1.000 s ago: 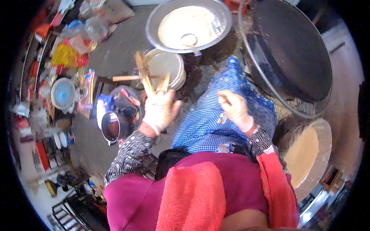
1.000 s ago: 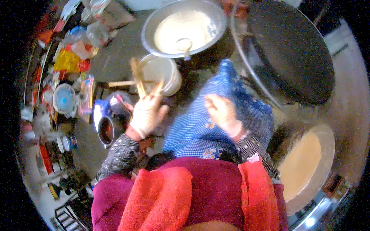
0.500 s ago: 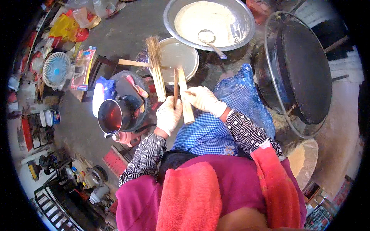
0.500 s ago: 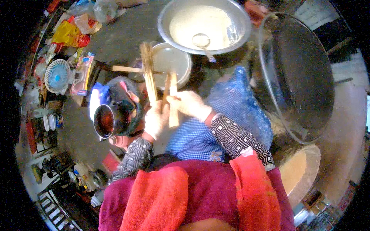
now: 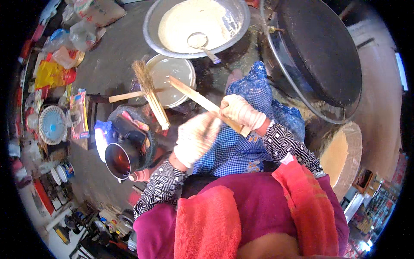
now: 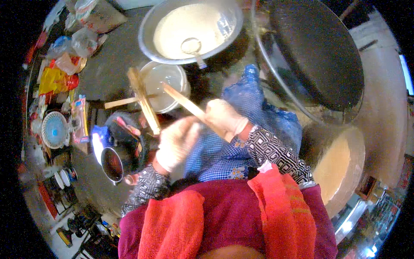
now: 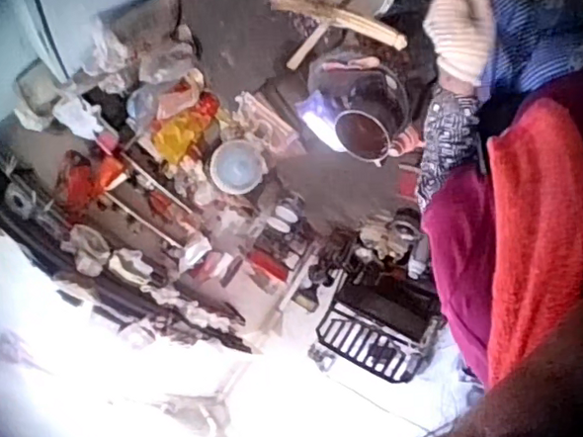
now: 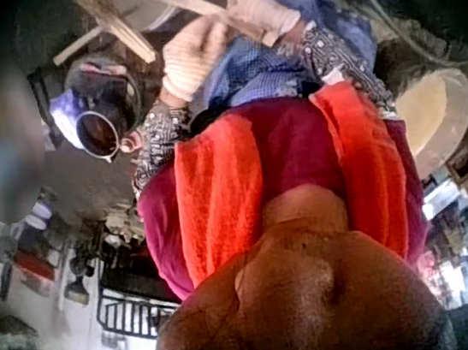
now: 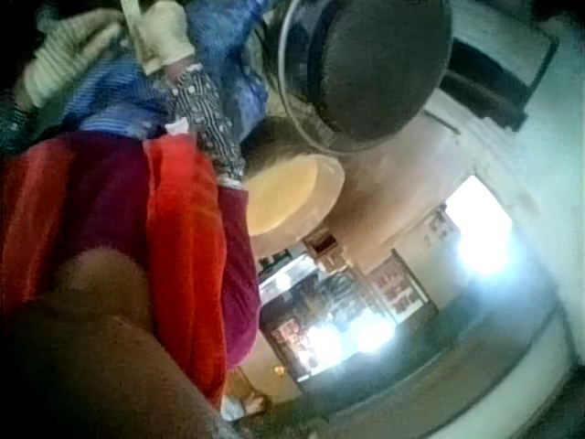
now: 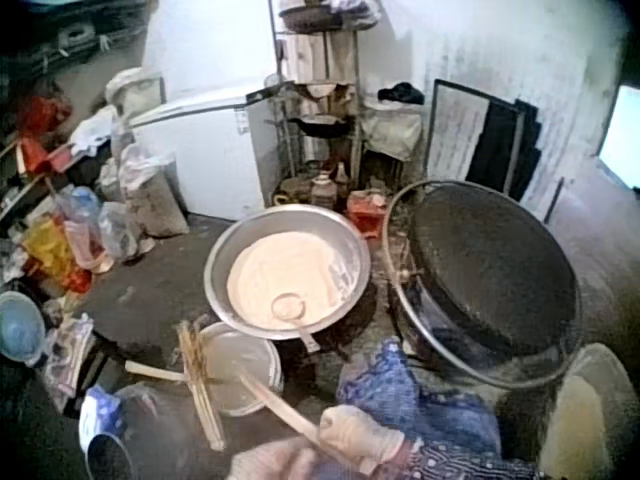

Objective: The person spreads batter onto a large heated griddle using a wooden scraper to form a thin flat pancake, then flips it over using a blue handheld scraper and places it into a basket.

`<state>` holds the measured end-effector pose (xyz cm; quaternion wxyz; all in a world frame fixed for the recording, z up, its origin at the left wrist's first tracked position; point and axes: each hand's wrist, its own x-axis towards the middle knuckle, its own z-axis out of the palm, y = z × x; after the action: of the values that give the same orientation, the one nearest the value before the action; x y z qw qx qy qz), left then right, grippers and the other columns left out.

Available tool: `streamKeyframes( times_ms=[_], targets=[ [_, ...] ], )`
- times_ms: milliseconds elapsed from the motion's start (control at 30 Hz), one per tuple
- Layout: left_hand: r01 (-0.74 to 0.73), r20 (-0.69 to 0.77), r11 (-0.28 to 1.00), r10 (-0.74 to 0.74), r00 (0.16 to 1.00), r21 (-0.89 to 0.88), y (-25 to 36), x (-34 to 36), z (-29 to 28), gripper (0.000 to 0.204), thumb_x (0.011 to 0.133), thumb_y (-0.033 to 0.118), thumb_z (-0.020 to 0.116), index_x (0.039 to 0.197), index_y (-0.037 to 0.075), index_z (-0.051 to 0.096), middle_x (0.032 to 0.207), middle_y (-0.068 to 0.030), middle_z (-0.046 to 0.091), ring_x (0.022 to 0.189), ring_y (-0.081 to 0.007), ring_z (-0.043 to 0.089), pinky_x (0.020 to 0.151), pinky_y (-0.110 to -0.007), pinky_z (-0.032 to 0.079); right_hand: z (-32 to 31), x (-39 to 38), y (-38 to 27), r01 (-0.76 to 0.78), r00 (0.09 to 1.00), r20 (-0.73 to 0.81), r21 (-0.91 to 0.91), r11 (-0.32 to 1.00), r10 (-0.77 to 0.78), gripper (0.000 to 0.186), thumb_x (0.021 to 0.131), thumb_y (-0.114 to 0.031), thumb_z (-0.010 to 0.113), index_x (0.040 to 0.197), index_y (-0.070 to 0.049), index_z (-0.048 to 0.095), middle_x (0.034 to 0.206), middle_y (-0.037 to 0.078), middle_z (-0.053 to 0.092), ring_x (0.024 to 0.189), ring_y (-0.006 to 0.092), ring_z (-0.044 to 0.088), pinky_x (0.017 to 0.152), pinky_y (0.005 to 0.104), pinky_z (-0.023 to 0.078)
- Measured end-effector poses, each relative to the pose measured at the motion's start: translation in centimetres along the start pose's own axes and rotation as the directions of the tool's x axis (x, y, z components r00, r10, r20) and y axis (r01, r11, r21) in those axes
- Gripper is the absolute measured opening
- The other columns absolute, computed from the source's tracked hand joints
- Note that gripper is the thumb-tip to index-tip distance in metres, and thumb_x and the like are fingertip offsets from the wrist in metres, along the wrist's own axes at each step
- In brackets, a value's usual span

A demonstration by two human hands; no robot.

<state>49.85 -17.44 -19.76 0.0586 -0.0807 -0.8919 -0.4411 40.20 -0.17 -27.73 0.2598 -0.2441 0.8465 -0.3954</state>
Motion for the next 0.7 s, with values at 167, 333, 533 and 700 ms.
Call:
streamKeyframes(
  times_ms=[167, 333, 533, 700],
  targets=[
    [0.431, 0.107, 0.872, -0.418, 0.902, -0.233, -4.0, 0.2, -0.4, 0.024, 0.096, 0.014, 0.06, 0.11, -0.005, 0.063, 0.09, -0.0142, 0.068, 0.078, -0.0177, 0.064, 0.073, -0.03, 0.052, -0.6, -2.4, 3.3, 0.212, 0.977, 0.043, -0.092, 0.973, -0.209, 0.016, 0.086, -0.02, 0.063, 0.085, -0.004, 0.063, 0.076, 0.01, 0.068, 0.06, 0.0177, 0.063, 0.054, 0.0324, 0.05],
    [0.161, -0.097, 0.981, -0.151, 0.984, 0.109, -5.6, -4.0, 5.4, 0.048, 0.084, 0.019, 0.071, 0.122, -0.001, 0.052, 0.117, -0.022, 0.052, 0.109, -0.0377, 0.052, 0.096, -0.044, 0.043, 0.4, -2.1, 0.0, -0.311, 0.95, 0.2, 0.518, 0.797, 0.241, 0.021, 0.09, -0.022, 0.062, 0.099, -0.002, 0.061, 0.076, 0.008, 0.067, 0.054, 0.0106, 0.057, 0.051, 0.025, 0.048],
    [0.481, -0.16, 0.404, -0.868, 0.47, -0.778, -11.3, -5.5, 6.3, 0.057, 0.087, 0.025, 0.073, 0.128, -0.004, 0.047, 0.114, -0.0153, 0.053, 0.101, -0.0235, 0.056, 0.086, -0.034, 0.048, 2.6, -0.9, -0.3, -0.103, 0.988, 0.141, 0.294, 0.95, 0.063, 0.024, 0.091, -0.022, 0.063, 0.102, -0.001, 0.061, 0.081, 0.007, 0.067, 0.064, 0.013, 0.063, 0.056, 0.0269, 0.052],
    [0.501, 0.396, -0.093, -0.739, 0.544, -0.86, -11.8, -5.0, 3.1, 0.019, 0.094, 0.024, 0.064, 0.096, 0.005, 0.06, 0.082, -0.0012, 0.061, 0.069, -0.0118, 0.058, 0.057, -0.024, 0.049, 5.1, -0.1, -3.3, -0.013, 0.992, 0.127, 0.189, 0.982, -0.011, 0.027, 0.089, -0.026, 0.068, 0.104, -0.005, 0.062, 0.09, 0.012, 0.07, 0.085, 0.02, 0.068, 0.074, 0.0334, 0.055]
  ],
)
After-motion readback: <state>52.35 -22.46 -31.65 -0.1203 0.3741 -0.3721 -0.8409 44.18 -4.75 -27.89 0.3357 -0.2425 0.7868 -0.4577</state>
